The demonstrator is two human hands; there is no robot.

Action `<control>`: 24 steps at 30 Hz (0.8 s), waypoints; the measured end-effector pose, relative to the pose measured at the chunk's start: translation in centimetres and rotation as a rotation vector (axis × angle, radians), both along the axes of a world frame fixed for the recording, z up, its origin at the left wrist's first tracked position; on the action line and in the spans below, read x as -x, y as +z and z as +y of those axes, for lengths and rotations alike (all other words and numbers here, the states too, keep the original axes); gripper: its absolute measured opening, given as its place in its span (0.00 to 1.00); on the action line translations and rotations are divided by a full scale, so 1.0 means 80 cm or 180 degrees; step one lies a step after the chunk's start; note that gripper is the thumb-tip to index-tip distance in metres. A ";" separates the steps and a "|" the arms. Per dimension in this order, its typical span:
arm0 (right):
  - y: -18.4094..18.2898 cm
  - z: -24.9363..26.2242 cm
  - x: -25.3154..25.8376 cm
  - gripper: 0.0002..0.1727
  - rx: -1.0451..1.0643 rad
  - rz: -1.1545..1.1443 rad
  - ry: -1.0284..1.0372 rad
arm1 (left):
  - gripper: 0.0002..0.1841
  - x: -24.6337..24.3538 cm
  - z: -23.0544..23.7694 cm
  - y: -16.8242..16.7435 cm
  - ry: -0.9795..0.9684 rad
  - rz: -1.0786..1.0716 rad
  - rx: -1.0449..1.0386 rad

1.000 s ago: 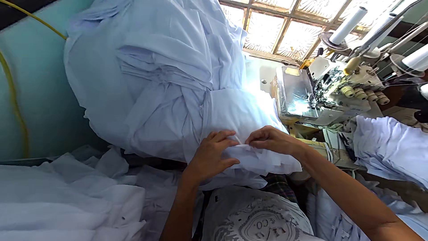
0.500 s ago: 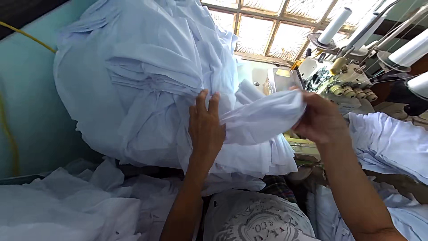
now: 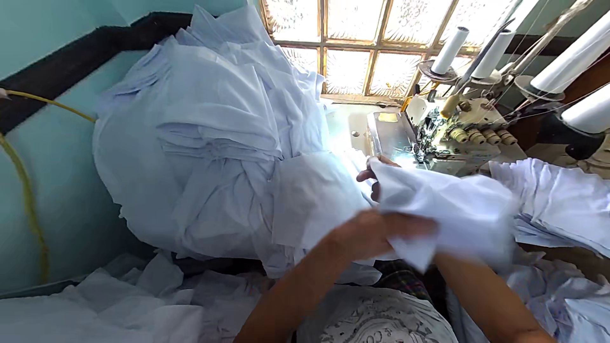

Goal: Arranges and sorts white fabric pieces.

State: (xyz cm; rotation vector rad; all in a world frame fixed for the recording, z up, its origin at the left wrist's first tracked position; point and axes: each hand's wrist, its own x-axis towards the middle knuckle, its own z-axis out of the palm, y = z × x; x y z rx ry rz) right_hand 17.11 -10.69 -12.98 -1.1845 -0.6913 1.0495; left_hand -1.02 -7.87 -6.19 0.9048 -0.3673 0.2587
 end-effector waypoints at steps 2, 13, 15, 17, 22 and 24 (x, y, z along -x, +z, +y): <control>0.036 -0.002 0.006 0.13 -0.0714 -0.0135 0.0676 | 0.08 0.003 -0.007 0.012 -0.0810 0.0014 -0.0960; 0.195 -0.071 -0.071 0.15 -0.1385 -0.3415 0.0709 | 0.08 0.005 0.116 0.102 0.0109 0.0807 -0.5644; 0.212 -0.075 -0.068 0.19 -0.1168 -0.4183 0.0795 | 0.07 0.008 0.131 0.126 0.0207 0.1697 -0.6294; 0.221 -0.071 -0.064 0.20 -0.1142 -0.4246 0.0943 | 0.06 0.016 0.144 0.149 0.0397 0.1894 -0.6389; 0.246 -0.029 -0.034 0.16 -0.1078 -0.5254 0.0660 | 0.07 0.048 0.252 0.152 0.1753 0.1028 -0.6649; 0.254 0.009 -0.008 0.14 -0.0565 -0.6102 0.0002 | 0.11 0.056 0.357 0.140 0.3095 0.0057 -0.6993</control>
